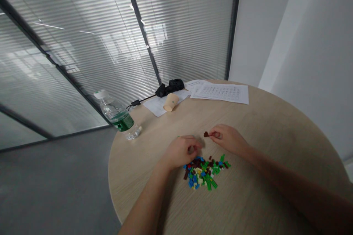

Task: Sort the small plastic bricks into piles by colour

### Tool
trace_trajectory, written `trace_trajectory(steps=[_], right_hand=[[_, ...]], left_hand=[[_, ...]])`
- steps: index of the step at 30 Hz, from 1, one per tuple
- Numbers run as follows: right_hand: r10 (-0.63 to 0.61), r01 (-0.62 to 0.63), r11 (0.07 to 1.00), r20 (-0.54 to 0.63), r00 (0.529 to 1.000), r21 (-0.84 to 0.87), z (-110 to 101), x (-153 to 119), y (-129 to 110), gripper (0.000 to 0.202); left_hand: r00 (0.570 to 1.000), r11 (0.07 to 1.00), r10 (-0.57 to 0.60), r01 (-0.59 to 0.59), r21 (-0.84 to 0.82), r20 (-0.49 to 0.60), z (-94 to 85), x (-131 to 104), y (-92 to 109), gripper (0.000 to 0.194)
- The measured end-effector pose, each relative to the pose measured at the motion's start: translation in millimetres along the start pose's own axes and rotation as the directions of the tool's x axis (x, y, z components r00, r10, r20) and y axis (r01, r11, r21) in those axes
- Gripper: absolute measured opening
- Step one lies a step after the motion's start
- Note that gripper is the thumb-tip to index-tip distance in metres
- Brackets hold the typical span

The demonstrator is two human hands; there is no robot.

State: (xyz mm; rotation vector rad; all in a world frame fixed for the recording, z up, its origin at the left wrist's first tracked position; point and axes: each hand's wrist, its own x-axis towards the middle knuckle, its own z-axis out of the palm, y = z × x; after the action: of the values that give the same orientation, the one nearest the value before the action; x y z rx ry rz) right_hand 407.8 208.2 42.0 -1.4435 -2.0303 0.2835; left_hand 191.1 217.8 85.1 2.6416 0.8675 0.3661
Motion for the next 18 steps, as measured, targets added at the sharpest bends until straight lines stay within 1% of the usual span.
trace_trajectory(steps=[4,10,18], right_hand=[[-0.027,0.026,1.000,0.019,0.999,0.011,3.4,0.1,-0.5,0.010],[0.032,-0.032,0.999,0.012,0.999,0.042,8.2,0.4,2.2,0.013],[0.089,-0.089,0.995,0.006,0.996,0.035,6.1,0.5,-5.5,0.009]], left_hand=[[1.000,1.000,0.027,-0.027,-0.016,0.016,1.0,-1.1,0.1,0.020],[0.997,0.998,0.048,-0.046,-0.036,0.054,0.1,-2.3,-1.8,0.020],[0.997,1.000,0.012,-0.010,-0.024,0.070,0.1,-2.7,-3.5,0.016]])
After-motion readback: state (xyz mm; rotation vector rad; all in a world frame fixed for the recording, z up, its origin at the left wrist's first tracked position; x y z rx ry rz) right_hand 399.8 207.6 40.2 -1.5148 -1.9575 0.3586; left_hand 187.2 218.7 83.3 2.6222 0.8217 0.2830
